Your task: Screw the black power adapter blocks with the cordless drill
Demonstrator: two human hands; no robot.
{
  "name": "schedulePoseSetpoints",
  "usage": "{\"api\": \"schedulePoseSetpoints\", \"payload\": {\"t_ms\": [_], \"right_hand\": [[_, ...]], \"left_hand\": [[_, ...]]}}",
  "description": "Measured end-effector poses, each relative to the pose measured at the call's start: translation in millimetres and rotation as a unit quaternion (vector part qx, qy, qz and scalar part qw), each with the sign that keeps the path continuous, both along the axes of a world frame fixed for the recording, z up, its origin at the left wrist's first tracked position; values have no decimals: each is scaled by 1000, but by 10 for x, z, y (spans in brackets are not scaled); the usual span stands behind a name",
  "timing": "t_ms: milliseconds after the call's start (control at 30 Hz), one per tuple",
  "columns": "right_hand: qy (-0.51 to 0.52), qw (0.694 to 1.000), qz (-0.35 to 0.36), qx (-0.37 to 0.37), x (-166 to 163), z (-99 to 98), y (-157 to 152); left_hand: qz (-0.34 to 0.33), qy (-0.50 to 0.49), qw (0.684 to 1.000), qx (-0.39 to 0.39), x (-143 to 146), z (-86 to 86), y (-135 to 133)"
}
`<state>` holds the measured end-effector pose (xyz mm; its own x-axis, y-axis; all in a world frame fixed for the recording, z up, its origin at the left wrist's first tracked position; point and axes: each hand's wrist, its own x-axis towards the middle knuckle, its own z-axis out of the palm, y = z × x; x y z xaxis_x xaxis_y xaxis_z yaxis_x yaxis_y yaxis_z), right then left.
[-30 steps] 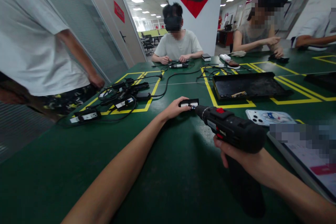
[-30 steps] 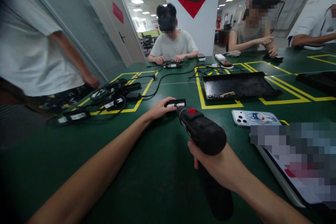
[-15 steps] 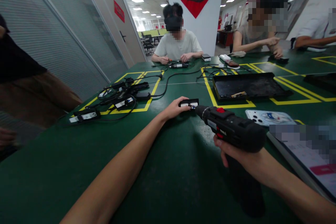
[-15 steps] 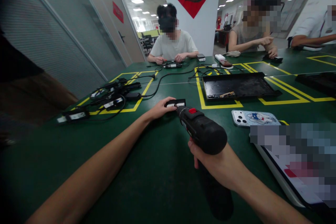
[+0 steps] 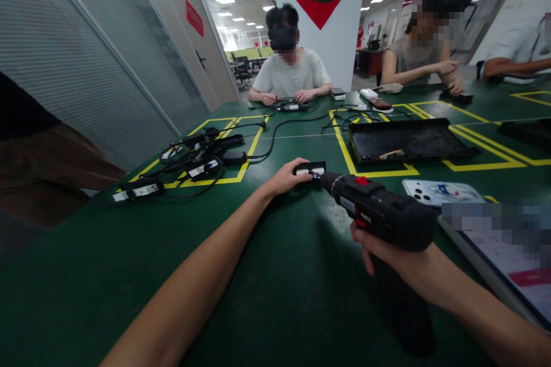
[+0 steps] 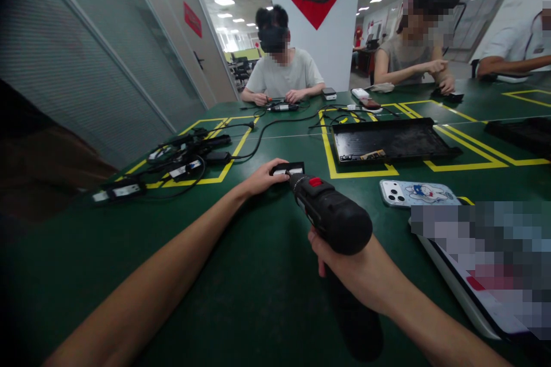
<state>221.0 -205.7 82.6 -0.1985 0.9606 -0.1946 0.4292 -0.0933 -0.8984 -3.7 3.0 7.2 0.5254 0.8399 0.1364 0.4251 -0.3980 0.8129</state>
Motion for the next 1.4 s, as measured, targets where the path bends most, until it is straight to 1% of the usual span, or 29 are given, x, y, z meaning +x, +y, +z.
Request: {"api": "schedulePoseSetpoints", "payload": {"t_ms": [133, 300, 467, 567, 700, 900, 1100, 1300, 1400], "right_hand": [[-21, 1000, 0, -6, 7, -3, -15], [20, 1000, 6, -7, 15, 10, -33], [-9, 1000, 6, -9, 17, 27, -24], [-8, 1000, 2, -16, 12, 33, -17], [19, 1000, 5, -3, 22, -8, -13], [1, 1000, -1, -10, 32, -26, -20], [44, 999, 8, 3, 21, -29, -10], [-20, 1000, 1, -6, 21, -27, -7], [9, 1000, 3, 10, 8, -12, -3]], "left_hand": [[-8, -9, 1000, 12, -2, 4, 5], [-3, -4, 1000, 6, -8, -8, 8], [-3, -9, 1000, 11, -9, -11, 11], [-1, -6, 1000, 6, -8, -13, 12], [5, -6, 1000, 7, -6, -27, 20], [-2, -6, 1000, 14, -7, -20, 20], [4, 3, 1000, 12, -3, 0, 2], [1, 2, 1000, 16, -4, -12, 16], [-3, 2, 1000, 17, -1, -8, 13]]}}
